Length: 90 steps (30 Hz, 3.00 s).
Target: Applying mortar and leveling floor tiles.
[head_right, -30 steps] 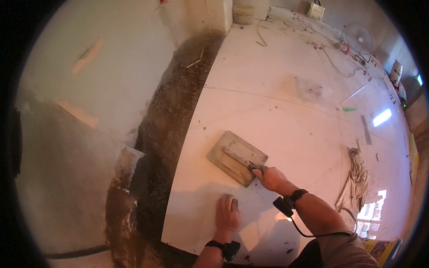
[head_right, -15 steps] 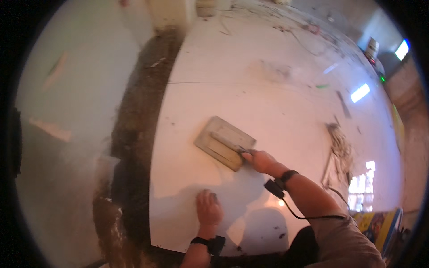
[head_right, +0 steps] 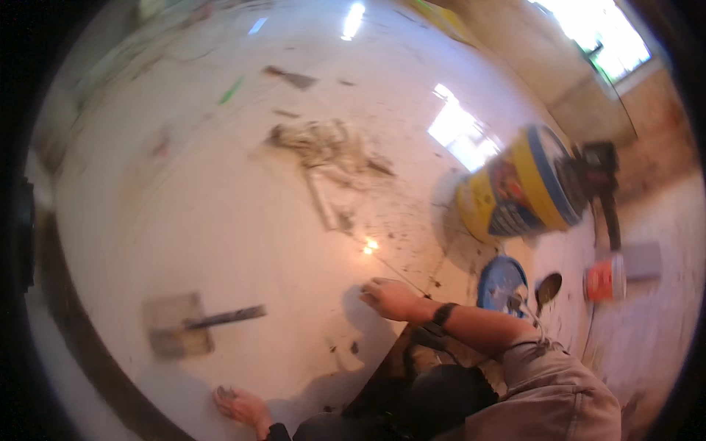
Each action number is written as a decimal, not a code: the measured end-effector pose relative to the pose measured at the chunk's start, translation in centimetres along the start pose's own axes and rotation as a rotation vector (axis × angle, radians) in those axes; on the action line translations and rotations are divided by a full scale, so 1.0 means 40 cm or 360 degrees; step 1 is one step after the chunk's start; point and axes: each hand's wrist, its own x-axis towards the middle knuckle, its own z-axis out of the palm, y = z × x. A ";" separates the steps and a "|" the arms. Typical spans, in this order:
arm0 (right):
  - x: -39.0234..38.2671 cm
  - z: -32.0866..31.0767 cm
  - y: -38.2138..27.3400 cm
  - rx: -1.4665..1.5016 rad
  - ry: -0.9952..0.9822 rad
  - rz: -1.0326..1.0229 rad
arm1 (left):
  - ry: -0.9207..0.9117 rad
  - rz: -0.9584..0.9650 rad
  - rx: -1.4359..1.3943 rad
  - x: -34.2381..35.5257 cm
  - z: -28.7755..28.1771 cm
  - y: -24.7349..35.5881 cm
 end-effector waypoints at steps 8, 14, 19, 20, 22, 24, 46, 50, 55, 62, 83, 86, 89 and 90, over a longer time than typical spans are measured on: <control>-0.530 0.060 0.206 -0.0041 0.0508 0.0928 | -0.0313 0.0244 0.0660 -0.040 0.133 -0.134; -0.452 0.040 0.326 0.0250 0.0893 0.0997 | -0.0316 0.0422 0.1172 0.046 0.076 -0.076; -0.381 0.015 0.388 0.0222 0.0833 0.0803 | -0.0572 0.0186 0.0464 0.017 -0.005 0.151; -0.372 0.016 0.396 0.0247 0.0815 0.0811 | -0.0477 0.0315 -0.0033 -0.012 -0.015 0.222; -0.353 0.018 0.406 0.0191 0.0584 0.0768 | -0.0516 0.0956 -0.0710 -0.070 -0.035 0.388; -0.335 0.013 0.415 0.0204 0.0611 0.0755 | -0.0659 0.1629 -0.0428 -0.088 -0.049 0.584; -0.251 -0.058 0.350 0.0055 0.0428 0.0221 | -0.0433 0.1654 -0.0250 -0.027 -0.002 0.697; -0.183 0.017 0.334 0.0098 0.0448 0.0071 | -0.0380 0.1152 0.0023 0.020 0.014 0.513; -0.159 0.021 0.345 -0.0102 0.0279 -0.0019 | -0.0338 0.0999 -0.0046 0.025 0.028 0.422; -0.137 0.002 0.309 -0.0170 -0.0013 0.0029 | -0.0262 0.1061 -0.0134 0.035 0.031 0.413; -0.146 0.047 0.316 -0.0084 0.0194 0.0160 | -0.0455 0.0938 0.0174 0.068 0.013 0.337; -0.143 0.050 0.312 -0.0041 0.0177 0.0210 | -0.0496 0.0890 0.0171 0.058 0.025 0.341; -0.153 0.041 0.304 -0.0011 0.0383 0.0239 | -0.0400 0.0903 0.0014 0.026 0.029 0.323; -0.154 0.032 0.301 -0.0024 0.0297 0.0218 | -0.0346 0.0924 -0.0080 0.017 0.025 0.303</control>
